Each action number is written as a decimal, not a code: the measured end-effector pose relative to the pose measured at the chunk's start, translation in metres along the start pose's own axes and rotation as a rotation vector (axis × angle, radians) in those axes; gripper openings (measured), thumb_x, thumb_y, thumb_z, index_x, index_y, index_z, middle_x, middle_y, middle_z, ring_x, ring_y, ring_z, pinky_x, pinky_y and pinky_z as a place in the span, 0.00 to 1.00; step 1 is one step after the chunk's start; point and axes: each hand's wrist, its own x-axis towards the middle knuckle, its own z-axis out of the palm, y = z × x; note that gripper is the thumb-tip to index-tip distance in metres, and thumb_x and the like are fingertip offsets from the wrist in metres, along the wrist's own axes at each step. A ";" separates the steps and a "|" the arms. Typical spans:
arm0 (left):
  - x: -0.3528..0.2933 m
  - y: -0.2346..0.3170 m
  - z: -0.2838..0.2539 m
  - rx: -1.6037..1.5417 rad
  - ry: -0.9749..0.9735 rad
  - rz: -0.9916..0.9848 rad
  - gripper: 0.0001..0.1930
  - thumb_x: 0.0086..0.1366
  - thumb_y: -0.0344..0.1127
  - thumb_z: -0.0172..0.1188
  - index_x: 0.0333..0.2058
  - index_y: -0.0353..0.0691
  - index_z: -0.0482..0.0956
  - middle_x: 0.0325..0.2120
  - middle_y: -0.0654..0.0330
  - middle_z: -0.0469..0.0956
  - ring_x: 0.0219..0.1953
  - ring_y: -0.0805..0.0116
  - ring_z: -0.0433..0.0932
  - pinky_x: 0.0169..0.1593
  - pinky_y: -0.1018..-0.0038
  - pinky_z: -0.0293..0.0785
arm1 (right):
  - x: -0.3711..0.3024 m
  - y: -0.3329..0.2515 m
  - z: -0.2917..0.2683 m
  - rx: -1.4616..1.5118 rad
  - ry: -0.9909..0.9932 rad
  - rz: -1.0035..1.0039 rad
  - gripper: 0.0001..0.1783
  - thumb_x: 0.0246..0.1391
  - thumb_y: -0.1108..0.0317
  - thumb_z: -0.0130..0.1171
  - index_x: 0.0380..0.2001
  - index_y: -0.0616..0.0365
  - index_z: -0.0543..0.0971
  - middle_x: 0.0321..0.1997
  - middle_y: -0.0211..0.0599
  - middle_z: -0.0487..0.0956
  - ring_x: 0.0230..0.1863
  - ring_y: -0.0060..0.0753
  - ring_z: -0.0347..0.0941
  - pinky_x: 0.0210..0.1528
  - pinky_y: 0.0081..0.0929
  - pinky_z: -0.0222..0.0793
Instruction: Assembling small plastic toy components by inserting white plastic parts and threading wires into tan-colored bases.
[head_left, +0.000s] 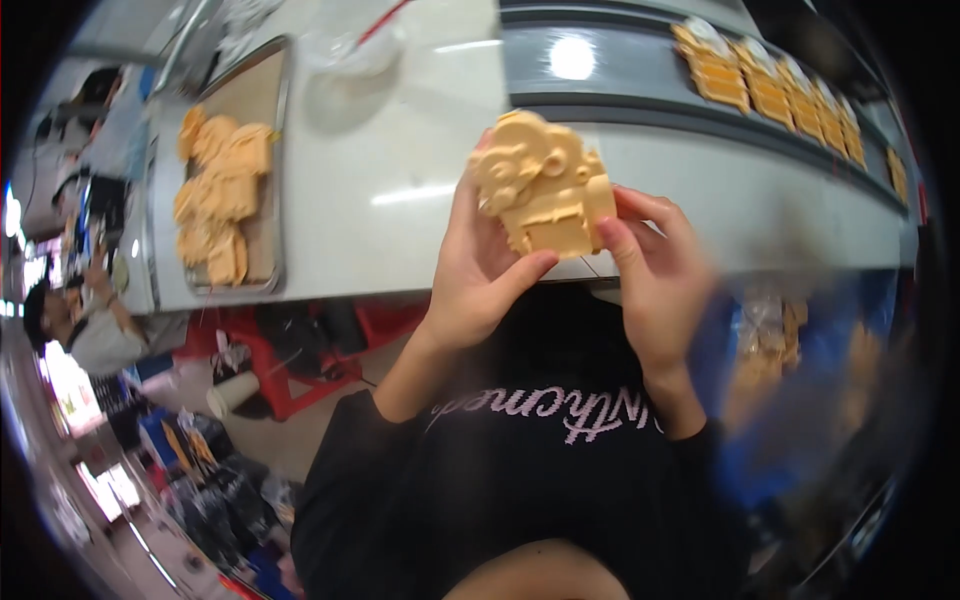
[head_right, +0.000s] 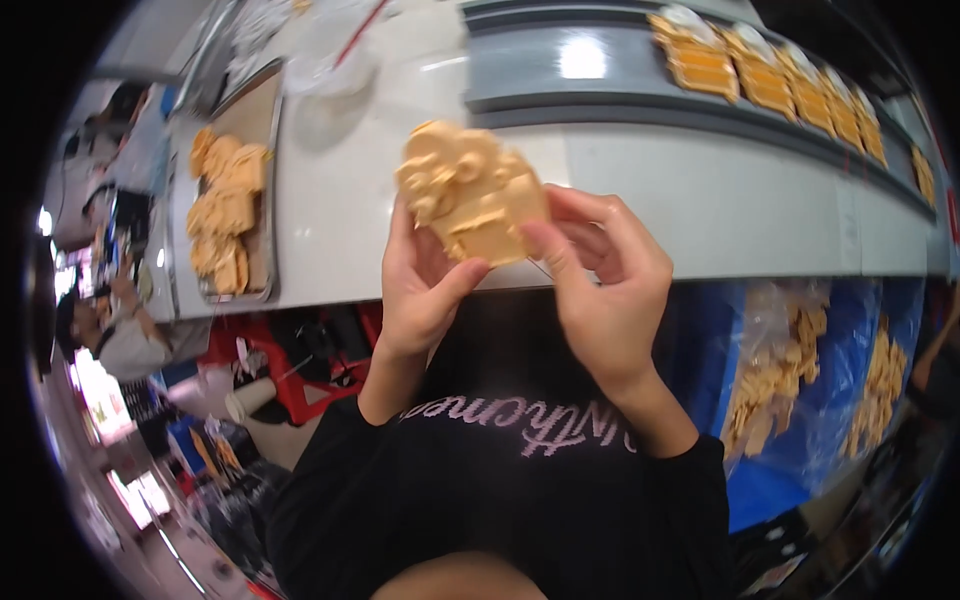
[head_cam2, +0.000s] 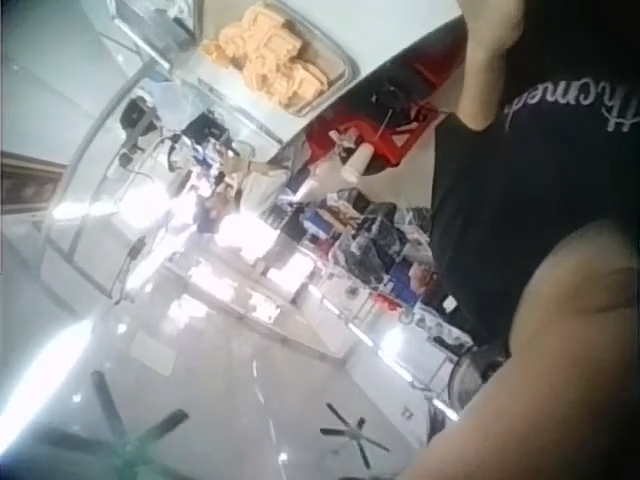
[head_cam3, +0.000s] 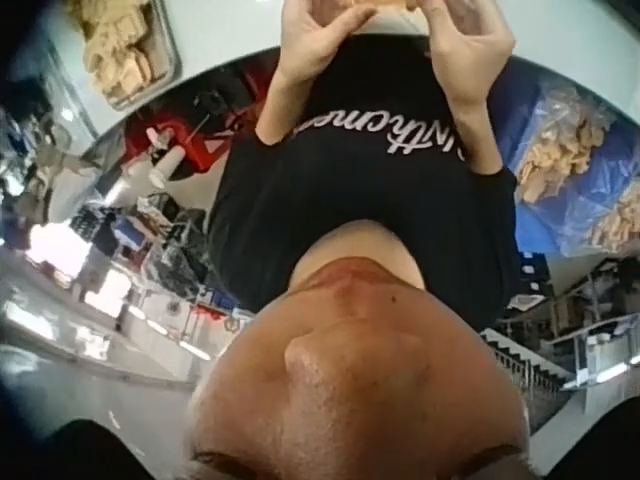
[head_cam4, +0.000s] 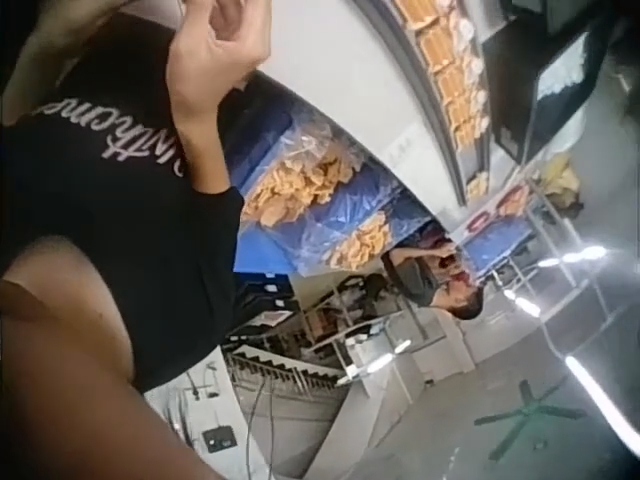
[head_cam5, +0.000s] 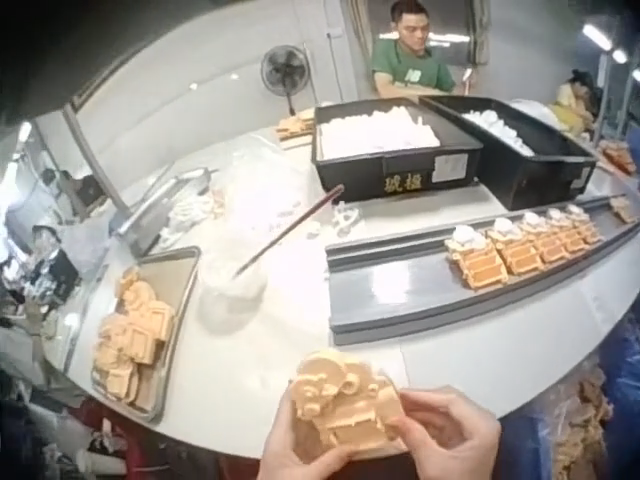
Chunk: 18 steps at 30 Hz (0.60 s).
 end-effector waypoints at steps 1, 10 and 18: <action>-0.001 0.009 -0.003 0.091 -0.009 -0.037 0.47 0.57 0.17 0.58 0.67 0.38 0.36 0.60 0.48 0.57 0.62 0.57 0.62 0.61 0.63 0.64 | 0.003 -0.001 0.005 0.055 -0.001 0.104 0.13 0.53 0.78 0.62 0.42 0.69 0.75 0.37 0.40 0.78 0.40 0.30 0.78 0.40 0.23 0.77; -0.035 0.062 -0.035 0.144 0.344 0.060 0.43 0.57 0.24 0.64 0.65 0.30 0.46 0.52 0.46 0.70 0.52 0.60 0.74 0.51 0.70 0.76 | 0.021 0.004 0.063 0.053 -0.364 0.216 0.12 0.58 0.72 0.58 0.42 0.69 0.73 0.36 0.40 0.78 0.38 0.28 0.78 0.40 0.22 0.76; -0.014 0.151 -0.159 0.721 0.725 0.275 0.29 0.65 0.32 0.57 0.60 0.26 0.58 0.45 0.52 0.76 0.39 0.67 0.80 0.40 0.75 0.79 | 0.037 0.013 0.027 -0.075 -0.297 0.017 0.12 0.60 0.70 0.54 0.44 0.68 0.74 0.43 0.42 0.77 0.44 0.34 0.77 0.48 0.27 0.73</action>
